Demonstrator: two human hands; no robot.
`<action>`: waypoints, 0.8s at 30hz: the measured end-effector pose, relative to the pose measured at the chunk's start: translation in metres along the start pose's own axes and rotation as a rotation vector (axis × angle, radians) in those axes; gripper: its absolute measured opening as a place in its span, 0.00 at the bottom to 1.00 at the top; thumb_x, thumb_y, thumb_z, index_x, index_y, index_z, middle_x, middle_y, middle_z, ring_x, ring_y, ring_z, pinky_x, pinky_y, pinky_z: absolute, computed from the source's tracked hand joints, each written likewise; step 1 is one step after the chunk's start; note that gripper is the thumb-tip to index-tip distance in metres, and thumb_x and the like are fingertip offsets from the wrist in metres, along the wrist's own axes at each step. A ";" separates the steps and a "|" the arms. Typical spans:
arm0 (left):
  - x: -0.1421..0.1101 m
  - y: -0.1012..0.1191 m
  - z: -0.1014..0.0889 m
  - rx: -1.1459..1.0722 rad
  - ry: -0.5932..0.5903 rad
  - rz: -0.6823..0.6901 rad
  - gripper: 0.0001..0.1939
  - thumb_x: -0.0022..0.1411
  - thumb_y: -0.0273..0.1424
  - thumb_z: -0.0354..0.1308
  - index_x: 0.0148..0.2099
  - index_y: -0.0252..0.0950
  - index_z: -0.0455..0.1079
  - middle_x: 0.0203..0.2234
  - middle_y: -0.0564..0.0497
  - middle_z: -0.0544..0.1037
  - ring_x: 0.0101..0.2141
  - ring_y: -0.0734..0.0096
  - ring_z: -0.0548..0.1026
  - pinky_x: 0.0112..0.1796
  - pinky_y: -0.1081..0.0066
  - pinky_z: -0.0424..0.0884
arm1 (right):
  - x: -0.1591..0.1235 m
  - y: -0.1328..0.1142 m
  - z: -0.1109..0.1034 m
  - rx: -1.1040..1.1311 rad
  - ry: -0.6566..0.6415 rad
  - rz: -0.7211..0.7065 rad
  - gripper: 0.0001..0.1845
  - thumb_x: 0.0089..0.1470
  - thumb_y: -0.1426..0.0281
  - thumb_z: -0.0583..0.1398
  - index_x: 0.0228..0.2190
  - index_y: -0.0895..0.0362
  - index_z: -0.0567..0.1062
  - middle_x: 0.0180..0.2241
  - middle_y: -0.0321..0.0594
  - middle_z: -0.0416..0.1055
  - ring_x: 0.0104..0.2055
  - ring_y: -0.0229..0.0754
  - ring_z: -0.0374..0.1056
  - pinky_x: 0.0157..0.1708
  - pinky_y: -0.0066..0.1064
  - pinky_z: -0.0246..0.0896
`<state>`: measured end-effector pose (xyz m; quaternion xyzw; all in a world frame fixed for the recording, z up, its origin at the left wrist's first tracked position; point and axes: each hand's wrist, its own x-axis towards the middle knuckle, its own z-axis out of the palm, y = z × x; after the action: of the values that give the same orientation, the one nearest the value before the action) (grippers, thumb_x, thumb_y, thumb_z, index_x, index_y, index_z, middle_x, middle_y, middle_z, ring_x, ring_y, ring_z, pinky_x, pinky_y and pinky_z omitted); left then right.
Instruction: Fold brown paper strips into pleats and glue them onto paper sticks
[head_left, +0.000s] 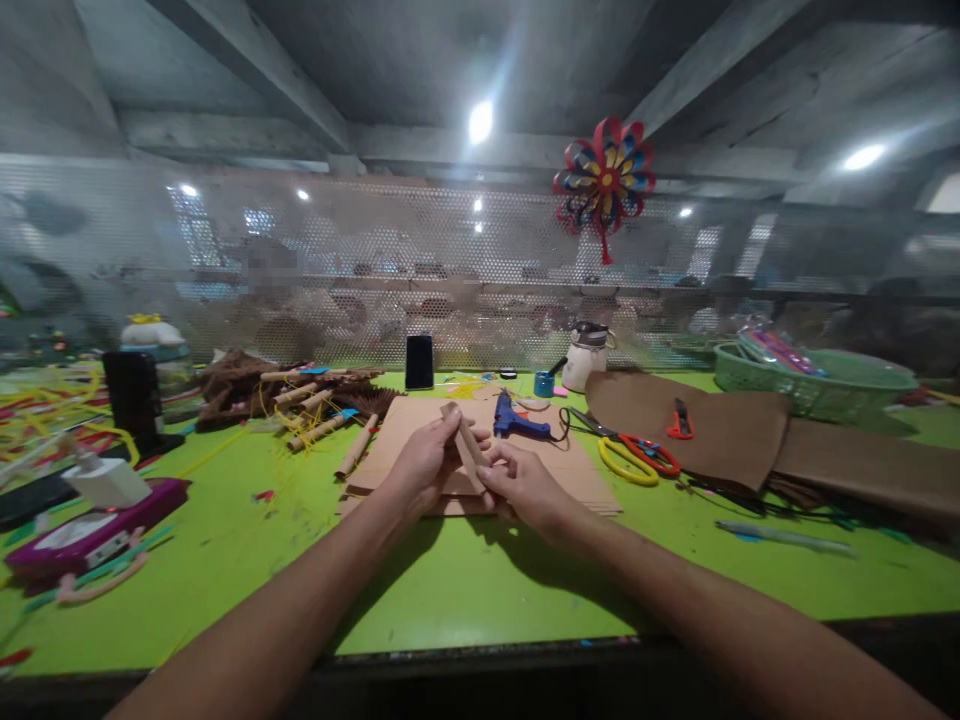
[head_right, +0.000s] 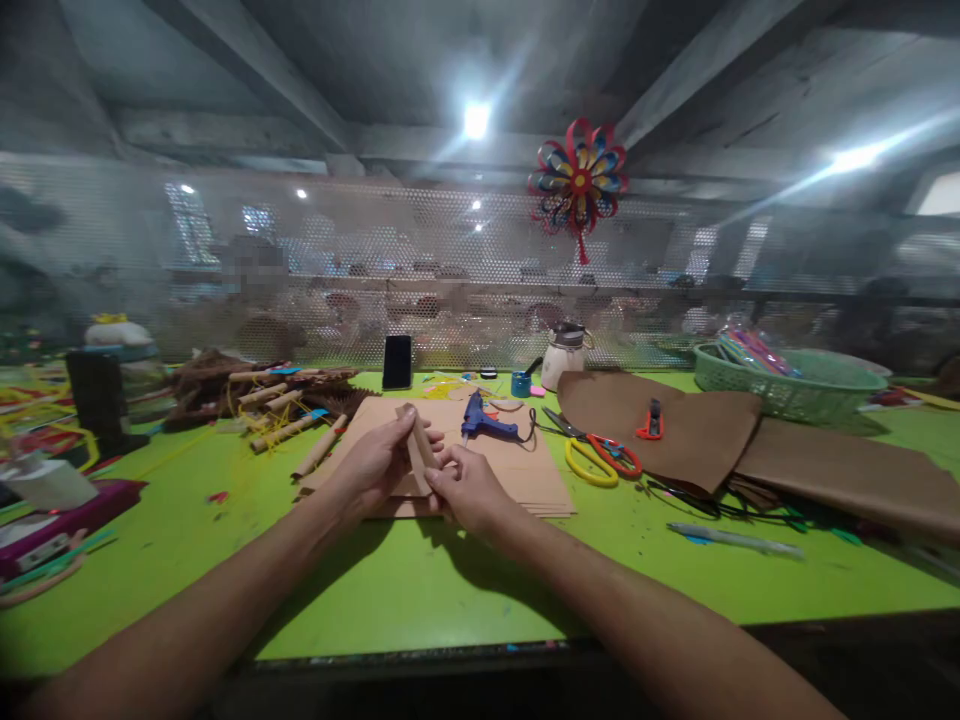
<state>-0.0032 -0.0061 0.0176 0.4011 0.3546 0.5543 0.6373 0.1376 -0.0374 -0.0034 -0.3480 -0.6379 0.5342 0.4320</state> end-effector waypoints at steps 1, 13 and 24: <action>0.000 -0.002 0.000 -0.014 -0.033 -0.001 0.08 0.59 0.31 0.52 0.38 0.30 0.65 0.28 0.42 0.77 0.29 0.64 0.76 0.34 0.64 0.72 | 0.000 0.001 0.000 0.026 0.007 -0.002 0.12 0.49 0.63 0.58 0.26 0.56 0.60 0.15 0.29 0.63 0.11 0.29 0.51 0.11 0.21 0.46; 0.014 0.021 -0.013 -0.034 0.191 0.201 0.06 0.59 0.24 0.47 0.34 0.29 0.65 0.23 0.46 0.75 0.26 0.69 0.75 0.34 0.68 0.71 | 0.027 0.000 -0.064 -0.841 0.218 -0.301 0.16 0.51 0.62 0.54 0.20 0.59 0.69 0.19 0.36 0.65 0.22 0.34 0.59 0.23 0.26 0.51; 0.020 0.057 -0.036 -0.083 0.441 0.504 0.04 0.54 0.24 0.47 0.33 0.32 0.62 0.17 0.52 0.70 0.20 0.74 0.71 0.28 0.72 0.69 | 0.014 0.005 -0.068 -1.514 0.038 -0.242 0.05 0.46 0.75 0.56 0.20 0.61 0.68 0.28 0.52 0.69 0.33 0.46 0.63 0.28 0.30 0.52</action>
<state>-0.0569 0.0212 0.0533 0.3201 0.3508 0.7819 0.4039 0.1951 0.0024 -0.0016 -0.4858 -0.8560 -0.1053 0.1421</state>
